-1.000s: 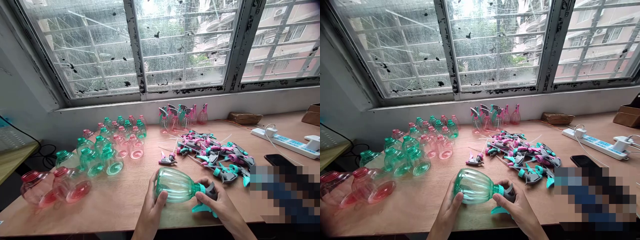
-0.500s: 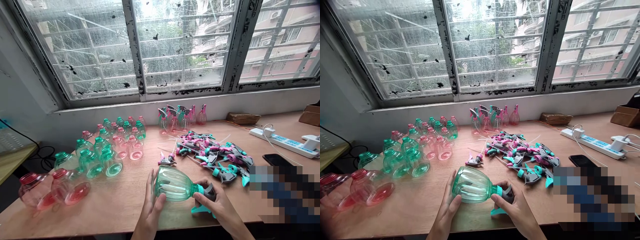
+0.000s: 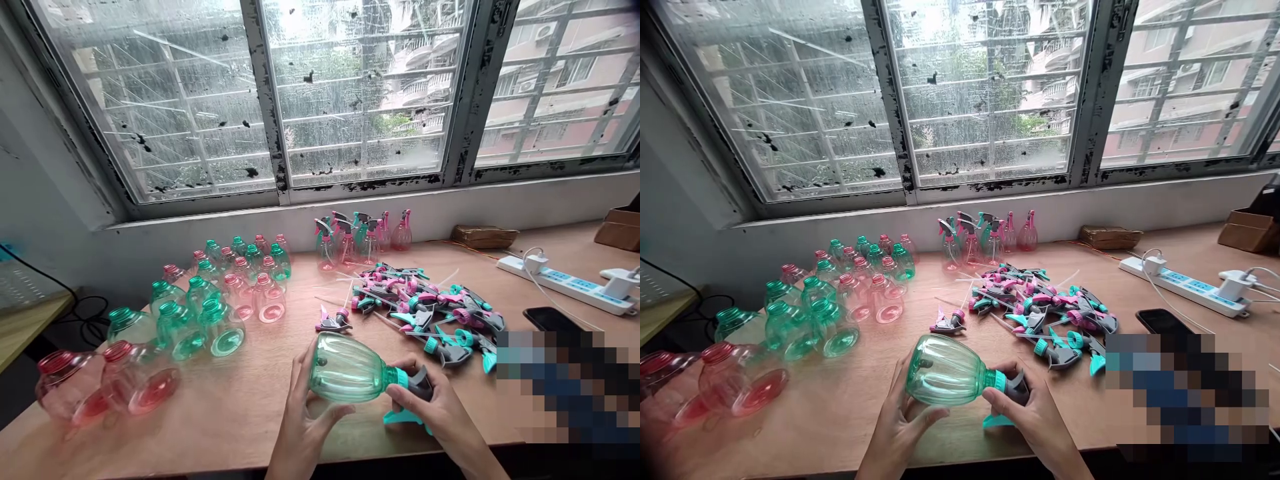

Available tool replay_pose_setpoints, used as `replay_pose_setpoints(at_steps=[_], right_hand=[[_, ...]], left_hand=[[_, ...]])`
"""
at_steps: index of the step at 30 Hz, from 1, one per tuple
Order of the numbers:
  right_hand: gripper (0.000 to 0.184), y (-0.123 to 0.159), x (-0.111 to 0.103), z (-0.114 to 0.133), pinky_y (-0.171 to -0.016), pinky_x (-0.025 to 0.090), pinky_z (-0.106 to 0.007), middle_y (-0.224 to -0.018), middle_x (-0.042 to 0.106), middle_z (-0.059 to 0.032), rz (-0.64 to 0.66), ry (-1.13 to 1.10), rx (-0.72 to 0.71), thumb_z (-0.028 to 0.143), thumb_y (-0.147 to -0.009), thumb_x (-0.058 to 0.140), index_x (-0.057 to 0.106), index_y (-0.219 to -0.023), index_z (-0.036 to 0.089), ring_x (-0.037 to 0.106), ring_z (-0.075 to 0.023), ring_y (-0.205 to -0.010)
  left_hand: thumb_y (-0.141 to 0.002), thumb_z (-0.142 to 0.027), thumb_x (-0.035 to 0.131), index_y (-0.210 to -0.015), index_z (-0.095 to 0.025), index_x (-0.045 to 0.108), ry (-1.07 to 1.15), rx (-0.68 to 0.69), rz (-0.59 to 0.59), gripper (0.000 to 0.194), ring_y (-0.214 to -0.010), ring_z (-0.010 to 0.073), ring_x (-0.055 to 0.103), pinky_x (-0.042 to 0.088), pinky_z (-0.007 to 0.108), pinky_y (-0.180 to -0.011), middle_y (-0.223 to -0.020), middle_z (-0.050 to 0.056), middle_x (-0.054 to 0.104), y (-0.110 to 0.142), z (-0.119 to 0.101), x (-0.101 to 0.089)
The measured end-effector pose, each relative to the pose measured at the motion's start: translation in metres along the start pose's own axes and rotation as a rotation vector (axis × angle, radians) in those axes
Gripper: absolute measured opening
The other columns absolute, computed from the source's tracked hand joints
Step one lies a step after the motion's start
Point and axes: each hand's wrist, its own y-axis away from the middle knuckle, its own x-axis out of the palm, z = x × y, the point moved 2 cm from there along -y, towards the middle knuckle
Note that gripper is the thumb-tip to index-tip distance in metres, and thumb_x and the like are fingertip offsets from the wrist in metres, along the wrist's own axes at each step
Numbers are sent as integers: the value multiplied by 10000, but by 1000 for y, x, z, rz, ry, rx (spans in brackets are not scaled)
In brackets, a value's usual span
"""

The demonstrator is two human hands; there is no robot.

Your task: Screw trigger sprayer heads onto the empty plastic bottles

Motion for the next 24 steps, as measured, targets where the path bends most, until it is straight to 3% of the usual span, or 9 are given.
replay_pose_setpoints(at_steps=[4, 8, 13, 19, 24], right_hand=[[342, 0, 0, 0, -610, 491, -304, -587, 698, 19, 8, 17, -2, 439, -798, 809, 668, -960, 173, 624, -175, -576], [360, 3, 2, 1, -614, 523, -323, -607, 679, 26, 0, 7, 2, 454, -767, 828, 680, -945, 179, 647, -185, -580], [379, 4, 2, 1, -570, 510, -312, -599, 675, 30, 27, -43, 25, 455, -742, 849, 678, -940, 181, 639, -181, -560], [377, 1, 0, -1, -581, 493, -296, -590, 701, 14, 28, -32, 26, 471, -780, 818, 649, -962, 188, 625, -183, -575], [386, 1, 1, -2, -615, 477, -301, -576, 686, 23, -2, 18, 22, 492, -776, 816, 654, -957, 192, 637, -192, -585]], left_hand=[[-860, -319, 776, -1537, -440, 329, 3, -4, 14, 820, -1448, 320, 422, 423, 414, -1163, -1612, 24, 344, 2, 2, 0], [-784, -358, 846, -1549, -374, 332, -42, 1, -4, 922, -1473, 357, 374, 309, 479, -1229, -1592, 60, 406, 3, 0, -2], [-794, -451, 819, -1532, -292, 388, 42, -41, -11, 870, -1420, 372, 447, 339, 485, -1210, -1521, 110, 493, 1, -3, -2], [-833, -331, 802, -1527, -420, 370, -70, 32, -10, 822, -1526, 327, 276, 306, 440, -1233, -1656, 10, 294, 1, -5, -1], [-860, -326, 774, -1543, -436, 316, -20, -5, 14, 830, -1502, 325, 339, 374, 438, -1196, -1657, 20, 312, 3, -6, 1]])
